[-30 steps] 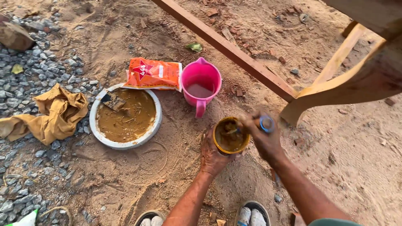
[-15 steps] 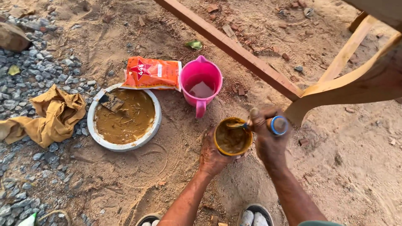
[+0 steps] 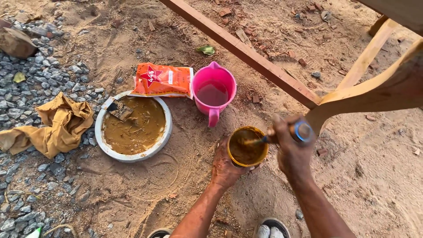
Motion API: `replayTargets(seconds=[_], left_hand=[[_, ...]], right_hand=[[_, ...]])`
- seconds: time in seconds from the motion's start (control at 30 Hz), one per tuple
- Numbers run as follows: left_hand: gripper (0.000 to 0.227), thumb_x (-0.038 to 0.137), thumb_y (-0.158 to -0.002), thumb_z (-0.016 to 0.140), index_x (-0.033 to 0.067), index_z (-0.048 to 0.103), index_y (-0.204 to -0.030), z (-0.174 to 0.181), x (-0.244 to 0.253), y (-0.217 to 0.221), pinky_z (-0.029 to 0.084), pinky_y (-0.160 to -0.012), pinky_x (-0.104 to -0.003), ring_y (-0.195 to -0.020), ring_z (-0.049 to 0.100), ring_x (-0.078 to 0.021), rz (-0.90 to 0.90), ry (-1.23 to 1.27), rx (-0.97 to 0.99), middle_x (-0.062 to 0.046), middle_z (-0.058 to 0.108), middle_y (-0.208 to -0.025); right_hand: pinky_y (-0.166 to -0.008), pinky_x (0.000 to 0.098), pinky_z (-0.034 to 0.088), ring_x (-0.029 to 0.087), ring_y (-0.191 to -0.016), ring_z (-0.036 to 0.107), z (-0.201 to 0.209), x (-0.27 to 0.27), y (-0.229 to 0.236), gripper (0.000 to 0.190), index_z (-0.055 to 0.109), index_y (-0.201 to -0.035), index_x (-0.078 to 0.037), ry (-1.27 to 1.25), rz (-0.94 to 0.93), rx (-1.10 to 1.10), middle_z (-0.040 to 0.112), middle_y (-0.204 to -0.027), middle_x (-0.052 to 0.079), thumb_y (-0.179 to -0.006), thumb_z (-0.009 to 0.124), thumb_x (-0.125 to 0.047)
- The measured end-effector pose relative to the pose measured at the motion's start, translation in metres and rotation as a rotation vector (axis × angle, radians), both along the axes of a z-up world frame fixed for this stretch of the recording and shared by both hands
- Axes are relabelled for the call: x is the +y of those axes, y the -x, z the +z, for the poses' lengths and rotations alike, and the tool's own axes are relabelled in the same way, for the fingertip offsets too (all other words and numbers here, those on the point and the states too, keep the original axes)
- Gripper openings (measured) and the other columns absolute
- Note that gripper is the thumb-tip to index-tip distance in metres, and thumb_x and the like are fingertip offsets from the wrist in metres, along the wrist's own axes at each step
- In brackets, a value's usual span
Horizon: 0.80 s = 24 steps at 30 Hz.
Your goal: Mixing a brown wood-filling paste in a small container using a brush and added liquid.
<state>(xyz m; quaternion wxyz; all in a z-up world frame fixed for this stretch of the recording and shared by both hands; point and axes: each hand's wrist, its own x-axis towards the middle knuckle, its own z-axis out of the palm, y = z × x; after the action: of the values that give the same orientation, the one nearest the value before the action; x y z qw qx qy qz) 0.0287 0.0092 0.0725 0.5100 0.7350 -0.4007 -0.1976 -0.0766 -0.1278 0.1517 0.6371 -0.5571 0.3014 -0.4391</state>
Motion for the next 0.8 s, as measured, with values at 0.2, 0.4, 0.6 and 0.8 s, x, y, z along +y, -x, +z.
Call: replayTargets(seconds=[0.2,0.4,0.6,0.8], left_hand=[[0.083,0.032,-0.057,0.099,0.0162,0.061,-0.129,0.015,-0.001,-0.001,0.054,-0.101,-0.042,-0.115,0.065,-0.0242,-0.012,-0.002,0.055,-0.004,0.066,-0.12],[0.084,0.033,-0.057,0.097,0.0145,0.059,-0.13,0.024,-0.004,-0.005,0.052,-0.1,-0.042,-0.112,0.063,-0.0244,-0.027,-0.075,0.041,-0.005,0.064,-0.118],[0.076,0.042,-0.065,0.096,0.0199,0.062,-0.128,0.006,0.0,-0.007,0.053,-0.106,-0.04,-0.116,0.064,-0.0201,-0.075,-0.125,0.031,-0.002,0.068,-0.12],[0.102,0.042,-0.057,0.099,0.018,0.045,-0.14,-0.041,-0.001,-0.001,0.048,-0.107,-0.046,-0.123,0.057,-0.0286,0.021,-0.021,-0.097,-0.009,0.06,-0.128]], right_hand=[[-0.056,0.0301,0.062,0.011,-0.065,0.066,0.018,0.02,-0.047,0.022,0.058,-0.088,-0.011,0.128,-0.043,0.262,0.063,-0.075,0.002,-0.099,0.072,-0.024],[-0.062,0.0305,0.064,0.009,-0.069,0.067,-0.004,0.038,-0.029,0.019,0.061,-0.087,-0.012,0.11,0.078,0.326,0.066,-0.079,0.002,-0.096,0.071,-0.024],[-0.067,0.0337,0.066,0.015,-0.075,0.068,-0.03,0.033,0.015,0.018,0.061,-0.089,-0.008,-0.037,0.166,0.043,0.065,-0.083,0.006,-0.098,0.071,-0.019],[-0.065,0.0319,0.066,0.012,-0.072,0.067,-0.007,0.007,0.028,0.02,0.059,-0.089,-0.009,0.162,0.058,0.282,0.065,-0.082,0.005,-0.102,0.069,-0.021]])
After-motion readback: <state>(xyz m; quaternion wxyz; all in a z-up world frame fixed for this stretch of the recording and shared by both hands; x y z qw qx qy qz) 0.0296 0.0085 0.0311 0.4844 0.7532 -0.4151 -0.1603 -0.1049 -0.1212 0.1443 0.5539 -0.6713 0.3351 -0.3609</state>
